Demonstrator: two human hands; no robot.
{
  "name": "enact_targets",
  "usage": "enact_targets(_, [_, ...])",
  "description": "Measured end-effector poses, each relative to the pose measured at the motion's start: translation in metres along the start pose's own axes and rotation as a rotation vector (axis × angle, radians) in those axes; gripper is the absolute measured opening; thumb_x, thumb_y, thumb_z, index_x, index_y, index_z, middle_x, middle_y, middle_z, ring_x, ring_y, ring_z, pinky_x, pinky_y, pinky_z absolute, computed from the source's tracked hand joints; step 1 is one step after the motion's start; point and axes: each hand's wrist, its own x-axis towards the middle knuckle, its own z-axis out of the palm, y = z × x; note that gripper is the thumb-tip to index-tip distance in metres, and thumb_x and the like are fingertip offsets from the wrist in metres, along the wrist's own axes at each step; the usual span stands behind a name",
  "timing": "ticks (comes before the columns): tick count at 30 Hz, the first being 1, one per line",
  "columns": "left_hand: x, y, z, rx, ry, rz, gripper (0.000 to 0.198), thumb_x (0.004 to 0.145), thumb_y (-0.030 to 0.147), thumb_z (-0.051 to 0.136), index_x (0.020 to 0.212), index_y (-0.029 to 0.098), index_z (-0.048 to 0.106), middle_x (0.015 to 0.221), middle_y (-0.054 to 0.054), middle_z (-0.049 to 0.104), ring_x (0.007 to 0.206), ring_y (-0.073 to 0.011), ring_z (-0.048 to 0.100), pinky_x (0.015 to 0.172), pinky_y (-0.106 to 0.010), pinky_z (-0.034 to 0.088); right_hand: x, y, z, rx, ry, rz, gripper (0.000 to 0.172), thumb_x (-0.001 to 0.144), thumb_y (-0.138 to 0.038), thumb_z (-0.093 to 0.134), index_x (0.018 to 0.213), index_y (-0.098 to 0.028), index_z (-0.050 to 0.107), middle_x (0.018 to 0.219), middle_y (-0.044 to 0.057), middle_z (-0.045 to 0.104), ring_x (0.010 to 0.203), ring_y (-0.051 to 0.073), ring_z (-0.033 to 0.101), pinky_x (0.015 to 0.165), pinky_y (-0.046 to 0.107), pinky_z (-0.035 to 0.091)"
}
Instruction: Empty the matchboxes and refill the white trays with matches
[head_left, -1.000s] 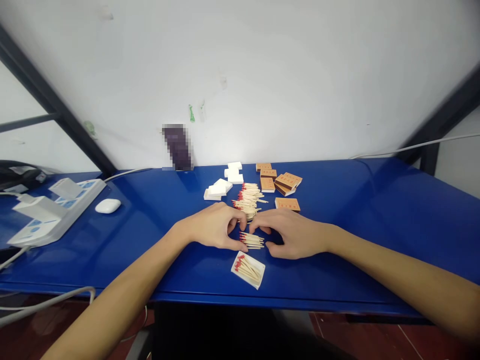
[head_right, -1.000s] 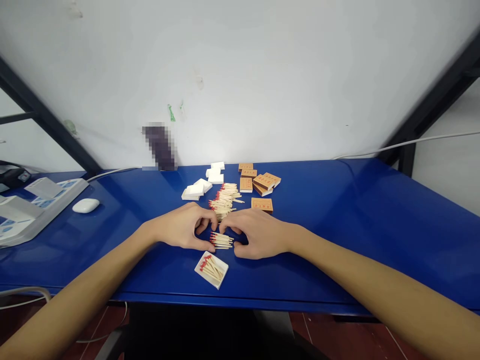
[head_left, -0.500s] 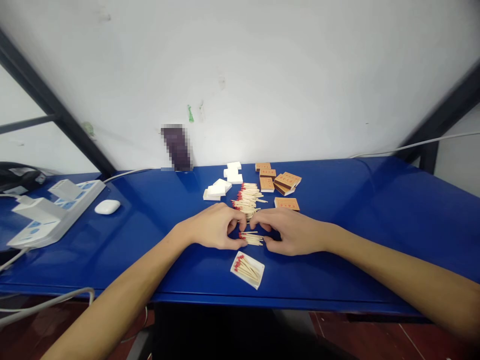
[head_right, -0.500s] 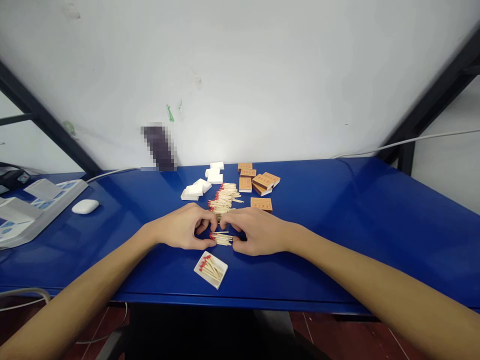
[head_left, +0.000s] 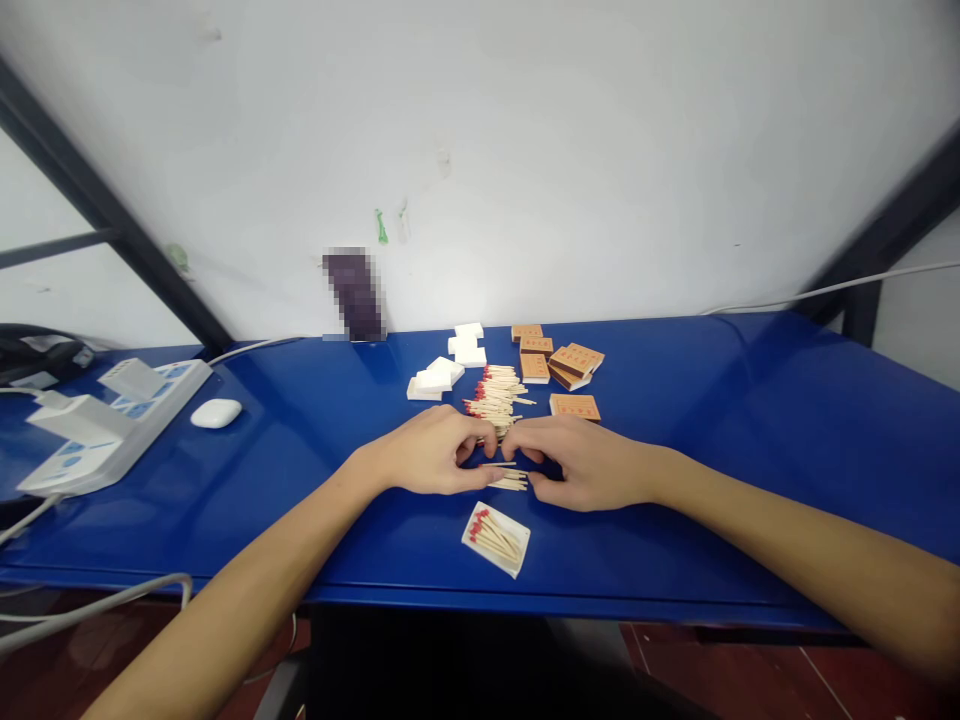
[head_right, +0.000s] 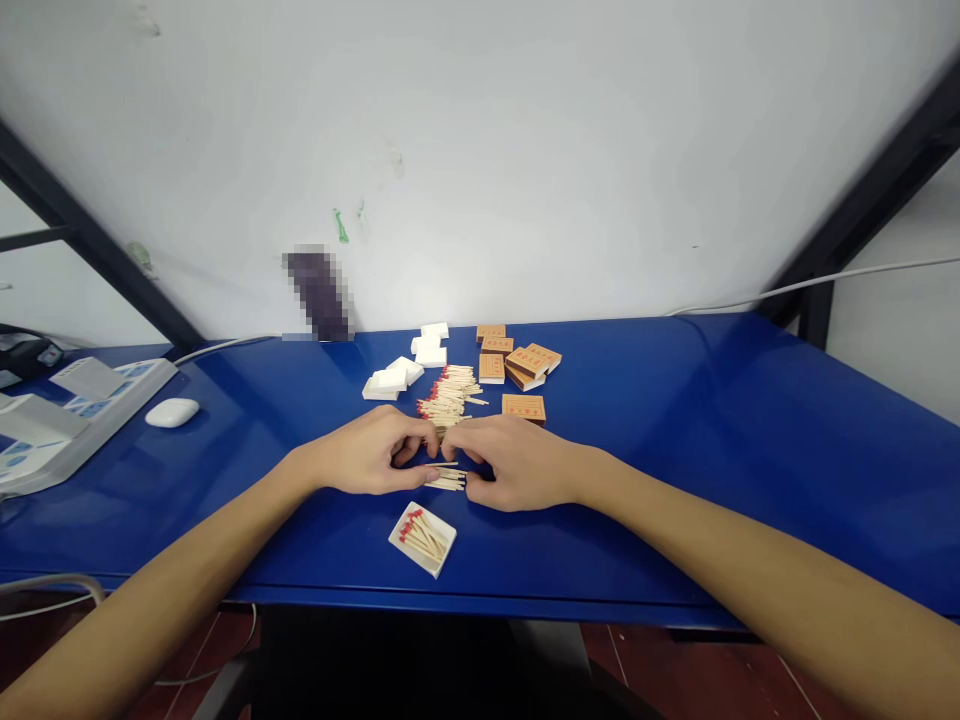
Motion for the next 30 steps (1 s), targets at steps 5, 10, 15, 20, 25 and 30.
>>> enact_targets(5, [0.0022, -0.0009, 0.0015, 0.012, 0.016, 0.003, 0.02, 0.085, 0.037, 0.063, 0.082, 0.017, 0.063, 0.056, 0.006, 0.05, 0.049, -0.0071, 0.044, 0.051, -0.021, 0.03, 0.0002, 0.0002, 0.0013, -0.018, 0.024, -0.012, 0.015, 0.075, -0.011, 0.053, 0.087, -0.019, 0.052, 0.074, -0.003, 0.051, 0.059, 0.011, 0.04, 0.057, 0.025, 0.029])
enact_targets(10, [0.0022, -0.0009, 0.0017, 0.017, 0.02, -0.004, 0.016, 0.084, 0.032, 0.064, 0.081, 0.017, 0.062, 0.057, 0.006, 0.051, 0.05, -0.0071, 0.045, 0.051, -0.021, 0.03, -0.0007, 0.001, 0.002, -0.009, 0.038, -0.025, 0.014, 0.076, -0.011, 0.052, 0.087, -0.019, 0.051, 0.076, -0.002, 0.054, 0.059, 0.011, 0.04, 0.057, 0.024, 0.03])
enact_targets(15, [0.0009, 0.0009, 0.0003, 0.0, 0.01, -0.002, 0.021, 0.085, 0.038, 0.064, 0.083, 0.017, 0.063, 0.057, 0.006, 0.05, 0.049, -0.0072, 0.045, 0.051, -0.021, 0.031, -0.001, 0.0007, 0.0022, -0.008, 0.043, -0.031, 0.013, 0.076, -0.011, 0.053, 0.086, -0.019, 0.05, 0.077, -0.002, 0.054, 0.059, 0.011, 0.041, 0.057, 0.024, 0.029])
enact_targets(20, [0.0003, 0.0028, -0.001, 0.019, -0.028, 0.001, 0.027, 0.078, 0.042, 0.073, 0.086, 0.018, 0.063, 0.059, 0.007, 0.053, 0.05, -0.0071, 0.046, 0.05, -0.021, 0.03, 0.0002, -0.0011, 0.0034, -0.021, 0.058, 0.001, 0.012, 0.075, -0.011, 0.053, 0.082, -0.02, 0.048, 0.072, -0.003, 0.051, 0.058, 0.011, 0.04, 0.056, 0.024, 0.027])
enact_targets(25, [0.0013, 0.0022, -0.0001, 0.013, -0.024, -0.001, 0.023, 0.08, 0.039, 0.071, 0.084, 0.018, 0.063, 0.059, 0.007, 0.053, 0.05, -0.0072, 0.047, 0.051, -0.021, 0.031, 0.0025, -0.0031, 0.0079, -0.035, 0.095, 0.035, 0.013, 0.073, -0.011, 0.054, 0.079, -0.02, 0.047, 0.067, -0.005, 0.047, 0.057, 0.01, 0.041, 0.055, 0.024, 0.026])
enact_targets(30, [0.0017, 0.0024, 0.0004, 0.009, -0.015, -0.002, 0.022, 0.08, 0.038, 0.071, 0.085, 0.018, 0.062, 0.058, 0.006, 0.054, 0.051, -0.0073, 0.048, 0.052, -0.021, 0.031, 0.0021, -0.0048, 0.0072, -0.04, 0.102, 0.079, 0.014, 0.072, -0.011, 0.053, 0.08, -0.02, 0.048, 0.062, -0.007, 0.043, 0.055, 0.01, 0.04, 0.054, 0.024, 0.025])
